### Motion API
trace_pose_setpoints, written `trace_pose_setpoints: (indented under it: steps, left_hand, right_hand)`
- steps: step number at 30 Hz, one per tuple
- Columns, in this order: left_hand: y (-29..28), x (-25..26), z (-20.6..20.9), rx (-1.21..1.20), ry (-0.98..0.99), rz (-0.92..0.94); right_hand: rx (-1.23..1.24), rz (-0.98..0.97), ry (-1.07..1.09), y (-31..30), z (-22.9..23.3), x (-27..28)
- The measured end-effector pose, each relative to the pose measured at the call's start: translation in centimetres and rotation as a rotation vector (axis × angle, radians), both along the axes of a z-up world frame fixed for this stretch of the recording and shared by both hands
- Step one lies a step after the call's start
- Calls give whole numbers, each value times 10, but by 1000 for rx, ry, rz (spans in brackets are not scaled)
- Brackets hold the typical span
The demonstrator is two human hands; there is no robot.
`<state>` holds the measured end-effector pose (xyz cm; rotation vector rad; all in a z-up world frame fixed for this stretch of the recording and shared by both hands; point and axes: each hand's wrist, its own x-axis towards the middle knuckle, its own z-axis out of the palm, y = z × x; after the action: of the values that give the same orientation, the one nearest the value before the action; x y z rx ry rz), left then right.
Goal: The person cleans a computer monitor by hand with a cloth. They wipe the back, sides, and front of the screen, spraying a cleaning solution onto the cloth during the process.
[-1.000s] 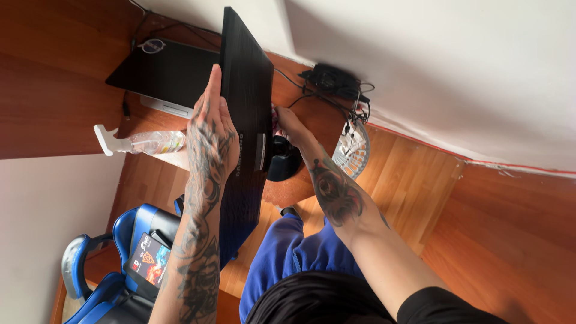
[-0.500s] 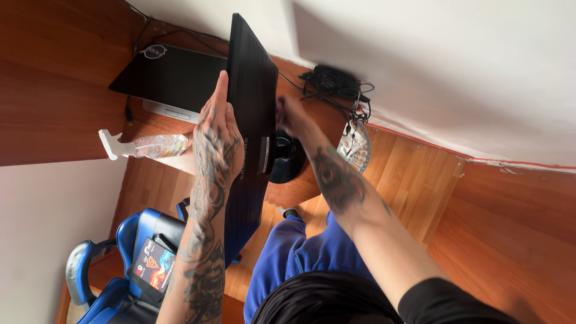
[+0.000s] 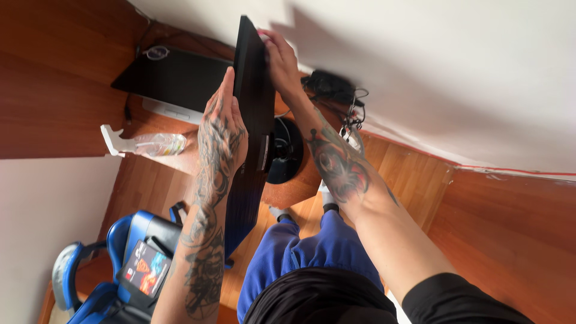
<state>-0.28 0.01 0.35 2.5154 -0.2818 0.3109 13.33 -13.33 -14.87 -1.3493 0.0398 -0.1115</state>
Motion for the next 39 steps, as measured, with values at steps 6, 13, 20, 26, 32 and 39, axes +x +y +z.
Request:
trace_pose_setpoints:
  steps: [6, 13, 20, 26, 32, 39]
  left_hand:
    - [9, 6, 6, -58, -92, -27]
    - [6, 2, 1, -24, -211, -58]
    - [1, -6, 30, -105, 94, 106]
    - [28, -102, 67, -53, -33, 152]
    - [74, -234, 49, -329, 80, 349]
    - [72, -240, -22, -874, -184, 308]
  right_hand:
    - [-292, -88, -582, 0, 96, -3]
    - [-905, -30, -851, -17, 127, -51]
    - [-920, 177, -761, -13, 137, -91]
    - [-924, 176, -773, -14, 145, -109]
    - [-920, 155, -806, -1, 150, -128]
    - [-833, 227, -804, 28, 164, -208]
